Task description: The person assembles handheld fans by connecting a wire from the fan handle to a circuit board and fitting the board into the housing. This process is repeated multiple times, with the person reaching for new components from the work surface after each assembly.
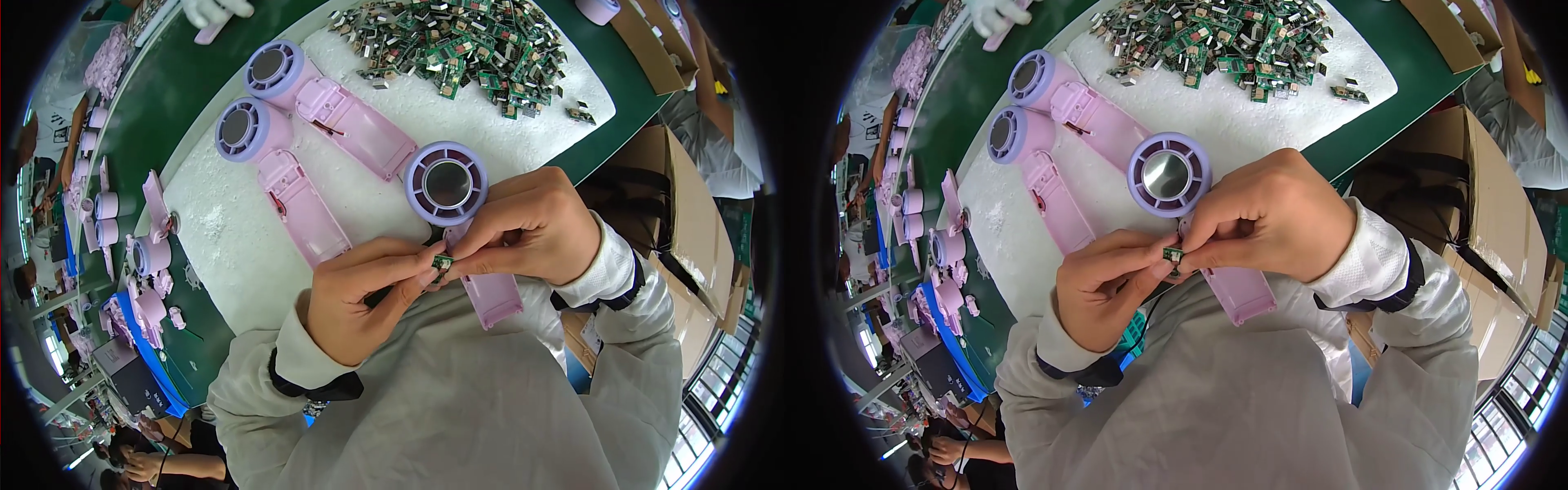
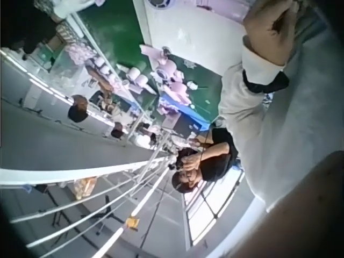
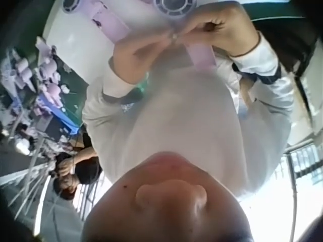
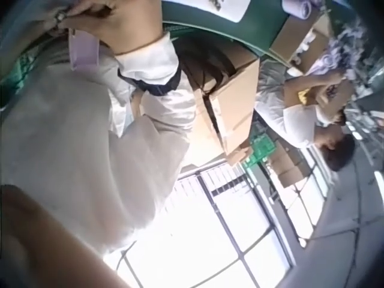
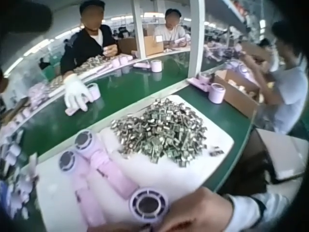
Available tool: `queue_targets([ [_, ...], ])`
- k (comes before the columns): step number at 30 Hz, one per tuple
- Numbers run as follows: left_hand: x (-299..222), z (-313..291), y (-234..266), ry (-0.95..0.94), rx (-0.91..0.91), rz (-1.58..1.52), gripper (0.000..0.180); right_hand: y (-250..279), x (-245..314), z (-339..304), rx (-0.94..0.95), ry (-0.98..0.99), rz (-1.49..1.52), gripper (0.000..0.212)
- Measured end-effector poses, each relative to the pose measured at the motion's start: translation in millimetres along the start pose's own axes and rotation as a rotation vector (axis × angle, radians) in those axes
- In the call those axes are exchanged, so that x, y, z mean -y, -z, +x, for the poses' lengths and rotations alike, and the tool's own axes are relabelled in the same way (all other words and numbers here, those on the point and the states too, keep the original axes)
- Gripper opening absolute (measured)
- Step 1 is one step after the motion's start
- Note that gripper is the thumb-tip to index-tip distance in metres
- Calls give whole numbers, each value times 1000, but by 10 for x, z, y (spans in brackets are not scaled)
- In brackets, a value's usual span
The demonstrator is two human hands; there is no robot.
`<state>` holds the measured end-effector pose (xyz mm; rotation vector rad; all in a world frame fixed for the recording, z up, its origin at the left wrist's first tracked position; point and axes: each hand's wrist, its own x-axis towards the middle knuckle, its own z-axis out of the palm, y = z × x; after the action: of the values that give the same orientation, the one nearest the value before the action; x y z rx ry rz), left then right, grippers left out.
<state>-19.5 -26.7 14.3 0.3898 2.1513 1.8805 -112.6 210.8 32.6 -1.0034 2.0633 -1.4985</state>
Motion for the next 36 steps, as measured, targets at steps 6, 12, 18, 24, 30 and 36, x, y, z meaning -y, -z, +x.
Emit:
queue_targets([
  [6, -63, 12, -73, -6, -95, -19, 28, 103, 51, 67, 61, 7, -113, 16],
  [12, -25, -60, -141, -2, -206, -60, 29, 45, 182, -29, 155, 354, -538, 24],
  [18, -54, -54, -157, 51, -239, -125, 28, -56, -17, -38, 53, 573, -692, 33],
  [24, -97, -42, -174, 110, -310, -257, 27, -104, 2, 10, -119, 444, -454, 29],
  [30, -50, -33, -201, 37, -337, -228, 27, -295, 77, -7, -286, 244, -368, 23],
  [36, -26, -25, -206, 4, -334, -181, 28, -257, 159, -42, -270, 52, -225, 24],
])
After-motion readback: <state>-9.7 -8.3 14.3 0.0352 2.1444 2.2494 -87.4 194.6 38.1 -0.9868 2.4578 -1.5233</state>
